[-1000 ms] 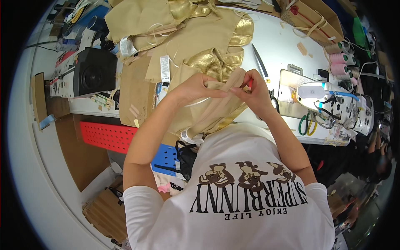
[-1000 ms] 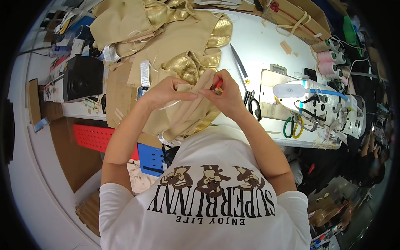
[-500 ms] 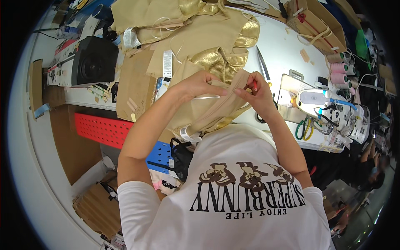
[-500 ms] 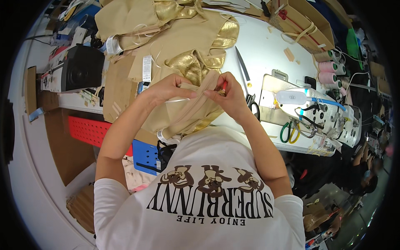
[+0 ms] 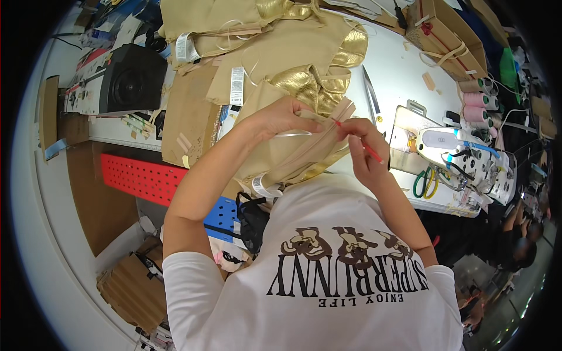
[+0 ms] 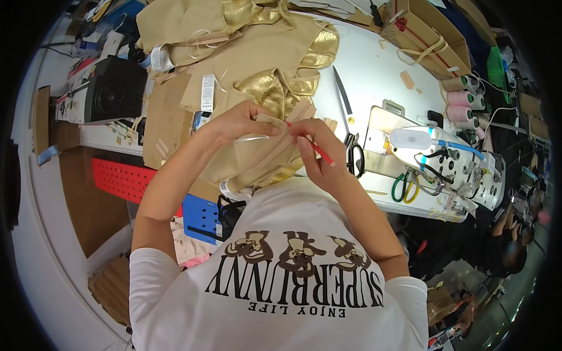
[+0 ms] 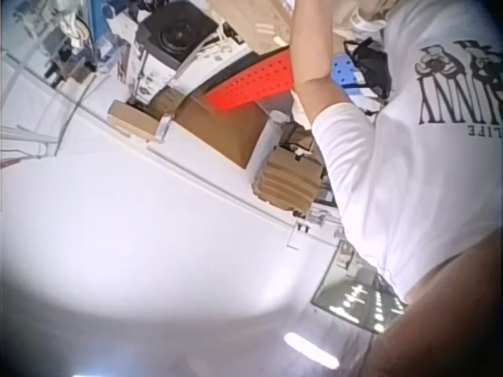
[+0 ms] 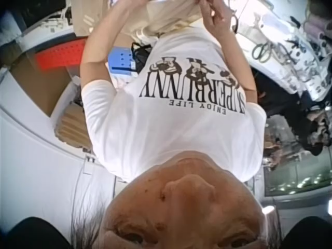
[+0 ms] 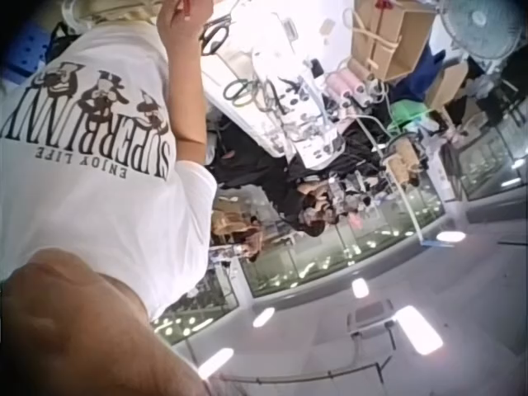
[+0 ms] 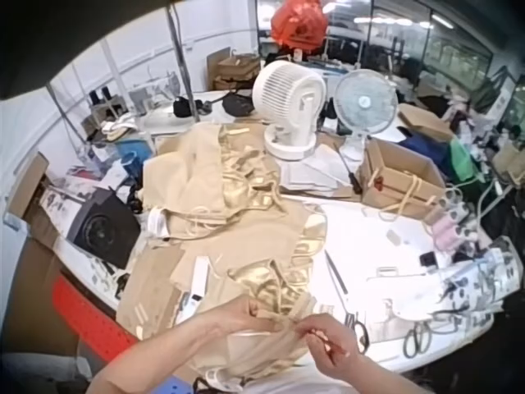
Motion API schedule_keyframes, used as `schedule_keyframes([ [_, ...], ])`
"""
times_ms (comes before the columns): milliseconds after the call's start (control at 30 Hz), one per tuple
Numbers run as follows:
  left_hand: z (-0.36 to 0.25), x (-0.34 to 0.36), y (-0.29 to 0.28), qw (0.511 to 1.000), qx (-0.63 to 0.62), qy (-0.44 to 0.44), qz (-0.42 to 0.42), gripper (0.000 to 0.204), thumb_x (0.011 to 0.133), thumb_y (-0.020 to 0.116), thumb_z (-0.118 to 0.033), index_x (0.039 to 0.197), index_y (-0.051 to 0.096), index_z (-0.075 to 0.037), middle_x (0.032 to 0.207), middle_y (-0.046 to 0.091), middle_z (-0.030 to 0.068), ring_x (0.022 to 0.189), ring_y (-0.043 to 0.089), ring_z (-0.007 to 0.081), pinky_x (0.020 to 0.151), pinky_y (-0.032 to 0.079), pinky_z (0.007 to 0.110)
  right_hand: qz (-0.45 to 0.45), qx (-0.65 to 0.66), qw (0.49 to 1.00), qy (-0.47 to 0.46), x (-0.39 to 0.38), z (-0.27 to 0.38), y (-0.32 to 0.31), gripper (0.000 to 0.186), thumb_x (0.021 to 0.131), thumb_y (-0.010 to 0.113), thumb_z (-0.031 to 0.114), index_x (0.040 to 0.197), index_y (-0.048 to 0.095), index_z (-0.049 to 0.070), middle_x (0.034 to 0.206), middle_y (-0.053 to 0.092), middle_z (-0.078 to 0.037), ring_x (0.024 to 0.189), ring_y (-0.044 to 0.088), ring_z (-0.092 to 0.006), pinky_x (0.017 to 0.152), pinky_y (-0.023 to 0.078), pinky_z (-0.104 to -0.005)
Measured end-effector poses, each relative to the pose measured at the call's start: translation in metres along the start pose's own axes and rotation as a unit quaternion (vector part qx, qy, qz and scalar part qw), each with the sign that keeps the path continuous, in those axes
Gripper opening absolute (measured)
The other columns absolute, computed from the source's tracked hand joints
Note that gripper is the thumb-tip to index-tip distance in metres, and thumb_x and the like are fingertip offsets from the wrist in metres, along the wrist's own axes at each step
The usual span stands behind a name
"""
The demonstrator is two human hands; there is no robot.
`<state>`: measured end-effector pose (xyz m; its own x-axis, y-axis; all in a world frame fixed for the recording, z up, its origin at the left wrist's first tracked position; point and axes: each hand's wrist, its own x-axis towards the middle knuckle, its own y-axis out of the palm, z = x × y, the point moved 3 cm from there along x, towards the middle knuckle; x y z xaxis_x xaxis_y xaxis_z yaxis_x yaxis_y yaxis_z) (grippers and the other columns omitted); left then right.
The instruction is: The person is cutting pieces of gold fabric along pattern lines using a pair of scissors.
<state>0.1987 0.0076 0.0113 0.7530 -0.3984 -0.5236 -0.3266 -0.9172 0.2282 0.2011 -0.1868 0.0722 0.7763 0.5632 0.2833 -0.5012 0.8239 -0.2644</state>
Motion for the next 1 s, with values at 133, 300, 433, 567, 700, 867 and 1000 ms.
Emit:
schedule_keyframes([
  [133,-0.002,-0.002,0.0,1.0,0.011,-0.006,0.004,0.026,0.075,0.074,-0.011,0.098,0.068,-0.001,0.089,0.068,0.0016,0.08,0.059,0.0038,0.073,0.045,0.018,0.005,-0.037,0.999,-0.012,-0.003,-0.004,0.005,0.013,0.093,0.042,0.002,0.094,0.054,-0.004,0.086,0.058,-0.013,0.073,0.056,-0.016,0.067,0.047,-0.0262],
  [300,-0.005,-0.005,0.004,1.0,-0.001,-0.004,0.001,0.025,0.075,0.074,-0.012,0.097,0.069,-0.002,0.087,0.068,0.001,0.079,0.058,0.0037,0.073,0.044,0.018,0.015,-0.076,0.993,-0.085,-0.002,-0.01,0.005,0.005,0.088,0.047,-0.004,0.092,0.05,-0.004,0.088,0.06,-0.016,0.072,0.059,-0.0211,0.064,0.048,-0.0272],
  [433,-0.008,-0.006,0.006,1.0,0.002,0.002,-0.006,0.022,0.074,0.075,-0.013,0.094,0.07,-0.003,0.083,0.067,-0.001,0.075,0.056,0.0028,0.07,0.043,0.018,0.005,-0.088,0.992,-0.09,-0.002,-0.01,0.007,0.004,0.087,0.049,-0.005,0.09,0.051,-0.003,0.088,0.06,-0.016,0.073,0.059,-0.0249,0.063,0.048,-0.0286],
  [567,-0.008,-0.006,0.005,1.0,0.005,0.0,-0.003,0.021,0.074,0.076,-0.014,0.091,0.07,-0.003,0.081,0.065,-0.0025,0.073,0.054,0.0017,0.067,0.042,0.018,0.01,-0.088,0.993,-0.075,-0.001,-0.01,0.007,0.006,0.086,0.049,-0.006,0.091,0.05,-0.003,0.088,0.06,-0.016,0.074,0.06,-0.0265,0.062,0.048,-0.0299],
  [700,-0.012,-0.007,0.007,1.0,0.007,0.002,-0.01,0.022,0.073,0.077,-0.016,0.09,0.07,-0.003,0.079,0.065,-0.003,0.073,0.054,0.0015,0.066,0.041,0.018,0.005,-0.095,0.992,-0.088,0.0,-0.012,0.007,0.008,0.085,0.05,-0.007,0.092,0.05,-0.002,0.087,0.06,-0.016,0.073,0.06,-0.0265,0.061,0.047,-0.0304],
  [867,-0.01,-0.007,0.007,1.0,0.01,0.001,-0.011,0.023,0.073,0.078,-0.018,0.088,0.07,-0.003,0.076,0.063,-0.0034,0.071,0.053,0.0019,0.064,0.04,0.018,0.011,-0.101,0.993,-0.069,0.0,-0.01,0.006,0.008,0.085,0.05,-0.007,0.092,0.05,-0.003,0.086,0.06,-0.016,0.071,0.059,-0.0263,0.06,0.047,-0.0304],
  [1000,-0.01,-0.007,0.007,1.0,0.01,-0.001,-0.015,0.022,0.073,0.078,-0.018,0.087,0.07,-0.004,0.076,0.063,-0.0037,0.07,0.052,0.0019,0.063,0.04,0.018,0.017,-0.114,0.991,-0.066,0.002,-0.01,0.007,0.009,0.086,0.05,-0.006,0.095,0.051,-0.003,0.083,0.059,-0.014,0.069,0.057,-0.0229,0.06,0.046,-0.0285],
])
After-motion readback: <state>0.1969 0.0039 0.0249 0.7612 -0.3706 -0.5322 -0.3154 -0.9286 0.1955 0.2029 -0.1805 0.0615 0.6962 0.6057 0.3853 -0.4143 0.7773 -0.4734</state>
